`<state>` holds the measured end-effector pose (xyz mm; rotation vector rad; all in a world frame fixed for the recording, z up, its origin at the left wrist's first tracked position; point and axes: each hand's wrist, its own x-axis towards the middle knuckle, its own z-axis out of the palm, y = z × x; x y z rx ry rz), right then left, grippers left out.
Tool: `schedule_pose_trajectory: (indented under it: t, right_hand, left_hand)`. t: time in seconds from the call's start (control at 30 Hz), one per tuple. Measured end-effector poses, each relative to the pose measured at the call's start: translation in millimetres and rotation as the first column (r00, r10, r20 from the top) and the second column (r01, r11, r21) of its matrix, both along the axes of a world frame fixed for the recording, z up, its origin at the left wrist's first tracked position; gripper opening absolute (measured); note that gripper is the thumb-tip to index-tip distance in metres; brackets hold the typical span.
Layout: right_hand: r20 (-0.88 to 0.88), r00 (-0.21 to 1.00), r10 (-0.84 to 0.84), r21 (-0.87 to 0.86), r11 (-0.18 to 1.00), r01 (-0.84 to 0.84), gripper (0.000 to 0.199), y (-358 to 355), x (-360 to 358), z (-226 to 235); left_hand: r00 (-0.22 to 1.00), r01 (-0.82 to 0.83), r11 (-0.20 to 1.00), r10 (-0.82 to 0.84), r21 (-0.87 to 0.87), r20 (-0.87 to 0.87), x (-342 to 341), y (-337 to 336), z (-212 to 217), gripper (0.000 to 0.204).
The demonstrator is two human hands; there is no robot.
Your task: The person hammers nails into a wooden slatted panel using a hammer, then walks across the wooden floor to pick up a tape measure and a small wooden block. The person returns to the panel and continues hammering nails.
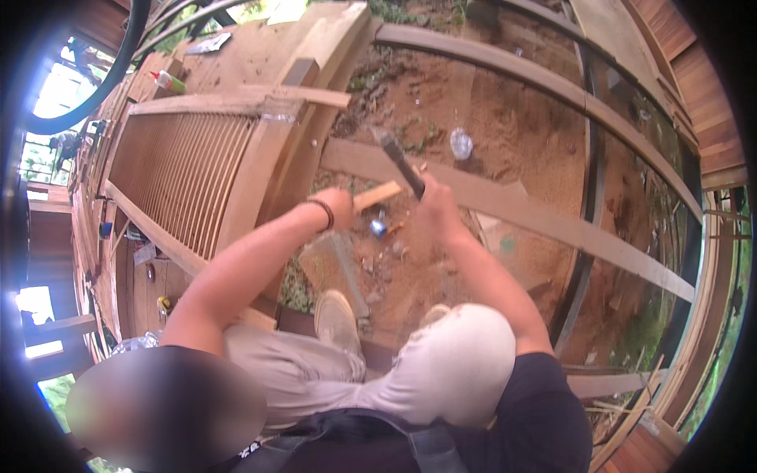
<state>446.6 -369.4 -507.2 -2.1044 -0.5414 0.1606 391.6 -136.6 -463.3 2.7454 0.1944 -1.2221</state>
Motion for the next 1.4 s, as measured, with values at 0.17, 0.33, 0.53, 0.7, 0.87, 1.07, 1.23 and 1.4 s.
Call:
schedule_pose_trajectory:
  t: [0.17, 0.33, 0.53, 0.7, 0.87, 1.07, 1.23, 1.4]
  right_hand:
    - [-0.087, 0.996, -0.03, -0.083, 0.996, 0.023, 0.017, -9, -9, -17]
    - [-0.176, 0.981, -0.085, -0.337, 0.941, 0.022, 0.018, -24, -10, -31]
    - [0.061, 0.998, -0.006, 0.189, 0.982, -0.006, 0.015, -7, -7, -19]
    - [-0.223, 0.973, 0.054, -0.561, 0.809, -0.173, 0.023, 0, 9, -11]
    - [-0.157, 0.987, 0.043, -0.256, 0.963, -0.083, 0.02, 2, 9, -2]
    - [-0.271, 0.963, 0.002, -0.545, 0.824, -0.155, 0.02, 6, 6, -3]
    - [-0.26, 0.966, 0.007, -0.419, 0.9, -0.119, 0.021, -4, 6, -18]
    - [-0.144, 0.99, -0.01, -0.413, 0.909, -0.051, 0.02, -15, 6, -31]
  left_hand:
    - [0.998, -0.06, 0.997, 0.061, -0.043, 0.029, -1, 1, 9, 0.041]
    - [0.982, -0.125, 0.988, 0.137, -0.093, 0.133, -6, 5, 17, 0.039]
    - [0.987, -0.124, 0.988, 0.132, -0.091, 0.089, -6, 7, 6, 0.04]
    - [0.987, -0.147, 0.985, 0.152, -0.088, 0.052, -3, 5, 3, 0.042]
    - [0.985, -0.14, 0.986, 0.148, -0.087, 0.091, -6, 10, -2, 0.042]
    - [0.989, -0.129, 0.987, 0.135, -0.095, 0.061, -3, 11, -7, 0.043]
    - [0.991, -0.103, 0.988, 0.113, -0.114, 0.077, -14, 12, -12, 0.043]
    - [0.984, -0.132, 0.978, 0.149, -0.161, 0.097, -16, 22, -22, 0.046]
